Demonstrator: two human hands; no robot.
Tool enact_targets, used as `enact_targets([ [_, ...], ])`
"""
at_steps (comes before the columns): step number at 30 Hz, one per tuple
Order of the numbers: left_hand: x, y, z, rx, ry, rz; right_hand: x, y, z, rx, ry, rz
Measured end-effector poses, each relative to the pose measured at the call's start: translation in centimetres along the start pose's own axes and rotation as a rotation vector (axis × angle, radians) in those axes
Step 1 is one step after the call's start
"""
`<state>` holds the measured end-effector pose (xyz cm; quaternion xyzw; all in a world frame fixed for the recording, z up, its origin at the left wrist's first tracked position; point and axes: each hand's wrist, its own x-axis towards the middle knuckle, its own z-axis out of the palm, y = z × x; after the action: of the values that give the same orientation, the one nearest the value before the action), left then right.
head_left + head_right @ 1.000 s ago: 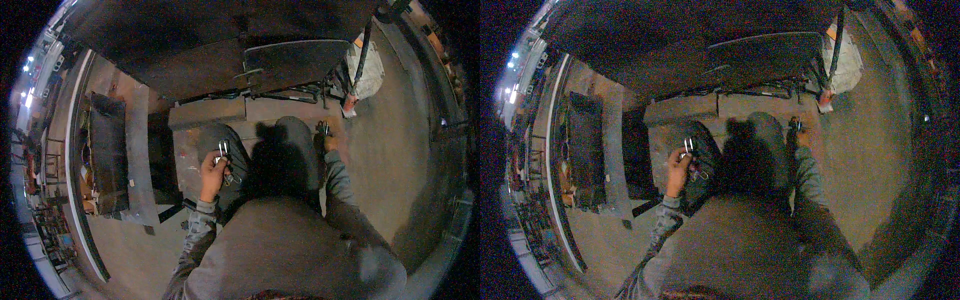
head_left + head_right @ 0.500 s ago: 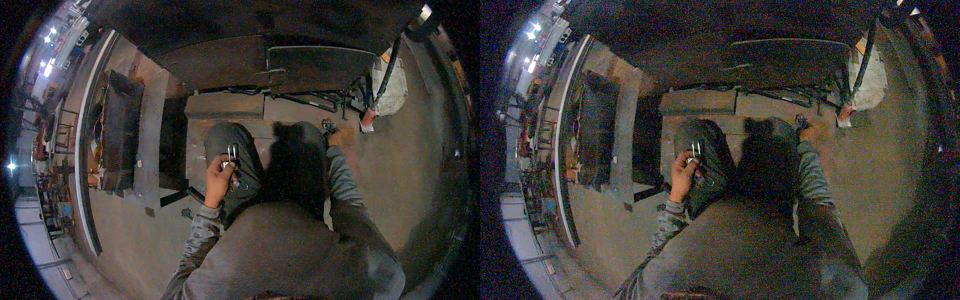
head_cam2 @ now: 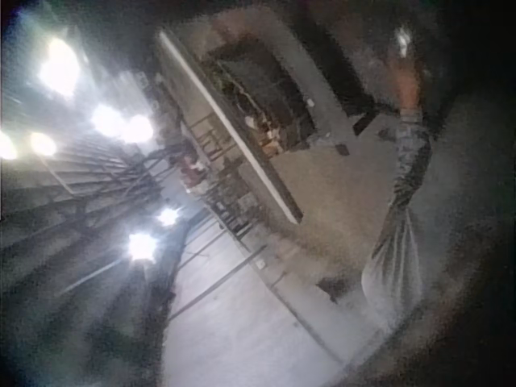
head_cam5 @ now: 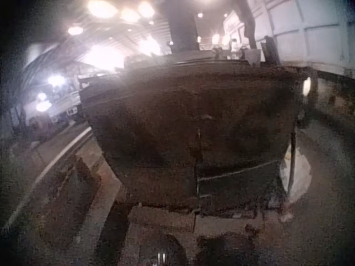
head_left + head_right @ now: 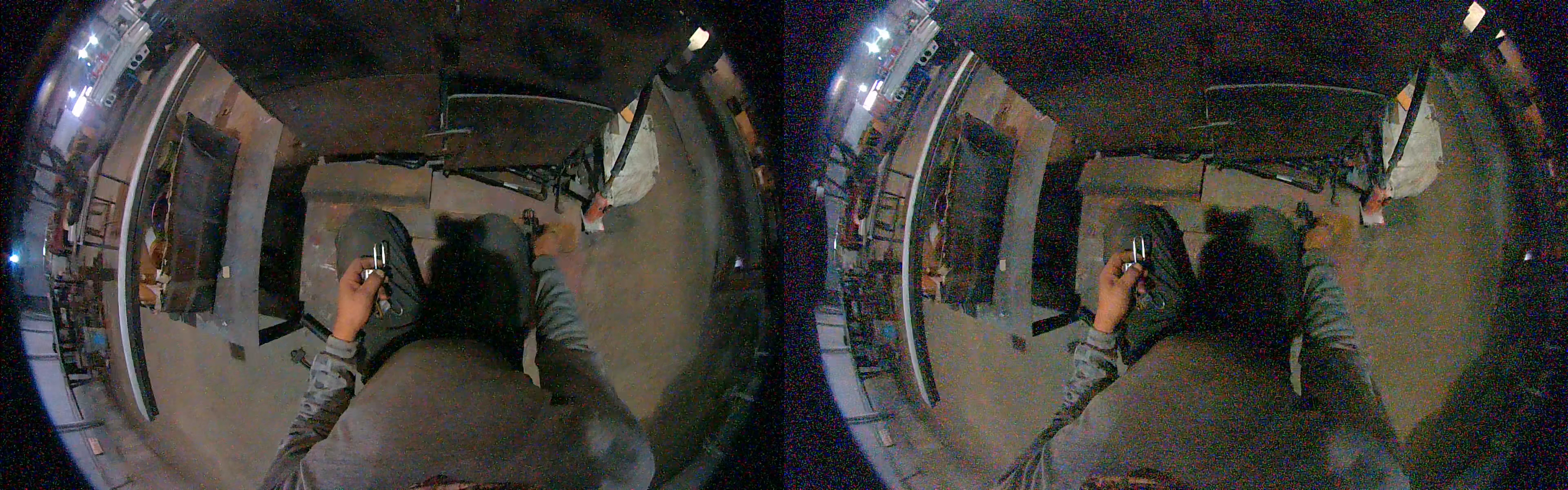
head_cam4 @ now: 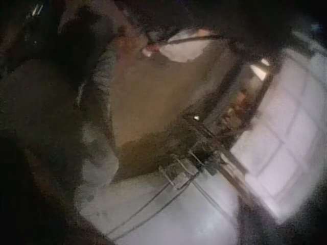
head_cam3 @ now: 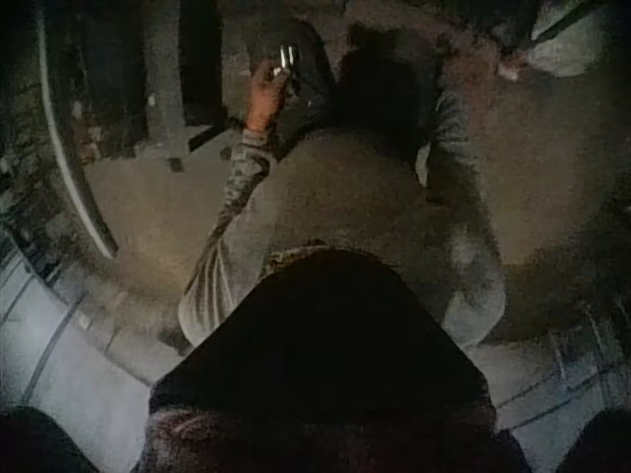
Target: The person works on the underside of a vehicle, using a wrench to tighten bolts and an angle grinder to smooth a metal surface. The person moves around the workshop to retrieve tools and continues working on the vehicle's undercarriage.
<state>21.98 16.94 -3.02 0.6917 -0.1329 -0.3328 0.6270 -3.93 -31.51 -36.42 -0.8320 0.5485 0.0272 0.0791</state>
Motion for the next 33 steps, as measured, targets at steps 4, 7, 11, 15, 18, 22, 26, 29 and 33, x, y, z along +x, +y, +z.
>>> enact_targets([
  [4, 0.7, -0.8, -0.6, 0.000, -0.016, 0.004, -2.3, -0.9, -2.3, 0.141, 0.041, -0.027],
  [7, 1.0, -0.8, -0.7, 0.007, -0.018, 0.015, -4.2, -2.1, -5.4, 0.265, 0.066, -0.067],
  [11, 1.7, -1.7, -1.1, -0.044, -0.049, 0.001, -6.6, -5.6, -12.5, 0.382, 0.106, -0.171],
  [15, 2.3, -2.4, -1.7, -0.048, -0.060, 0.020, -9.4, -13.6, -24.9, 0.338, 0.224, -0.337],
  [18, 3.2, -1.8, -1.2, 0.105, -0.045, 0.130, -8.3, -17.3, -30.0, 0.637, 0.183, -0.403],
  [22, 3.9, -1.8, -1.8, 0.134, -0.034, 0.133, -7.9, -25.1, -36.8, 0.633, 0.133, -0.507],
  [26, 5.1, -2.9, -2.3, 0.034, -0.078, 0.196, -4.2, -30.5, -37.5, 0.480, 0.112, -0.481],
  [29, 5.7, -2.6, -2.4, 0.082, -0.057, 0.258, -2.2, -32.5, -35.9, 0.539, 0.250, -0.489],
  [33, 5.2, -2.4, -2.7, 0.002, -0.068, 0.208, -1.9, -34.3, -36.0, 0.601, 0.257, -0.496],
])
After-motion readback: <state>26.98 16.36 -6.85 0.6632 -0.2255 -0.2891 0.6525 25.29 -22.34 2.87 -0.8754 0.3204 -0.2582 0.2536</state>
